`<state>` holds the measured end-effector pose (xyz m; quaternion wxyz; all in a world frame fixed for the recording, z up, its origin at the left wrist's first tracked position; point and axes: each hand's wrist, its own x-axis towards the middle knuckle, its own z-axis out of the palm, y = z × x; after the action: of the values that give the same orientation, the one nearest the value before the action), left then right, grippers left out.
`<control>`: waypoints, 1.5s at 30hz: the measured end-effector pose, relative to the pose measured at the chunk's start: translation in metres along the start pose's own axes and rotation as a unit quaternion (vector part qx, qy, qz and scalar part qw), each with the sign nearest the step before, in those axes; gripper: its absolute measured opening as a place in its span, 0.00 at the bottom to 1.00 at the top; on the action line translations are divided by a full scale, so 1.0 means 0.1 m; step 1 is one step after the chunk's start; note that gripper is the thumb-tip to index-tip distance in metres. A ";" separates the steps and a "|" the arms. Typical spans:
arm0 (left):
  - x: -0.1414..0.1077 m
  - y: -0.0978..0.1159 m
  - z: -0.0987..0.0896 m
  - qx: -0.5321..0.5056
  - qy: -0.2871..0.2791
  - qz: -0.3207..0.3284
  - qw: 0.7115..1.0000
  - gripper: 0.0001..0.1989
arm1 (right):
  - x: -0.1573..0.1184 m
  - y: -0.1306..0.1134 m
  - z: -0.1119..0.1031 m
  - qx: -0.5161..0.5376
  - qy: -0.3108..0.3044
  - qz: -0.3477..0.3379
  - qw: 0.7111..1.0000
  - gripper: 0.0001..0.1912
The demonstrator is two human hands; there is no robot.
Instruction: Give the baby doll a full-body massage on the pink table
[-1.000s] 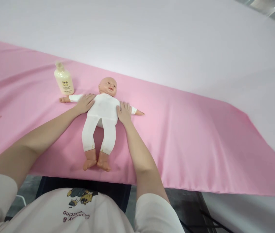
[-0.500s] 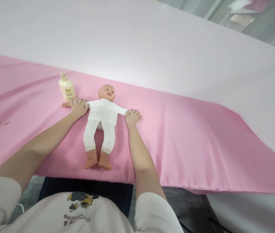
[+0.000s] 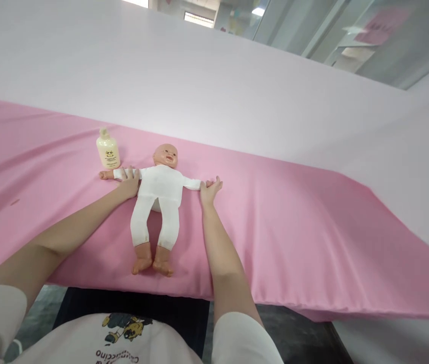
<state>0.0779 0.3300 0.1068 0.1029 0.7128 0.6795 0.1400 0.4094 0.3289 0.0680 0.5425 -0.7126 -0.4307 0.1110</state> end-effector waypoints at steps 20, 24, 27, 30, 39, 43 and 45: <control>0.23 -0.03 -0.02 -0.638 -0.085 -0.029 0.765 0.08 | -0.17 -0.22 0.15 0.430 -0.239 0.129 0.861 0.32; 0.24 -0.03 -0.07 -0.715 -0.120 -0.118 0.679 0.16 | -0.15 -0.20 0.16 0.446 -0.240 0.135 0.852 0.33; 0.20 0.01 -0.09 -0.782 -0.121 -0.190 0.581 0.17 | -0.15 -0.20 0.16 0.433 -0.247 0.128 0.857 0.32; 0.17 0.05 -0.11 -0.821 -0.125 -0.225 0.509 0.17 | -0.17 -0.23 0.15 0.429 -0.247 0.124 0.860 0.37; 0.19 0.05 -0.07 -0.767 -0.080 -0.135 0.622 0.20 | -0.22 -0.23 0.16 0.383 -0.226 0.030 0.895 0.50; 0.16 -0.02 -0.02 -0.537 0.017 0.055 0.841 0.21 | -0.19 -0.14 0.20 0.309 -0.237 -0.030 0.920 0.48; 0.14 -0.06 -0.01 -0.391 0.016 0.122 0.912 0.21 | -0.17 -0.10 0.21 0.277 -0.237 -0.064 0.929 0.49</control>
<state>0.0729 0.3445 0.1064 0.3447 0.6910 0.4795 0.4169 0.3809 0.3312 0.0634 0.6062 -0.4576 -0.5437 0.3570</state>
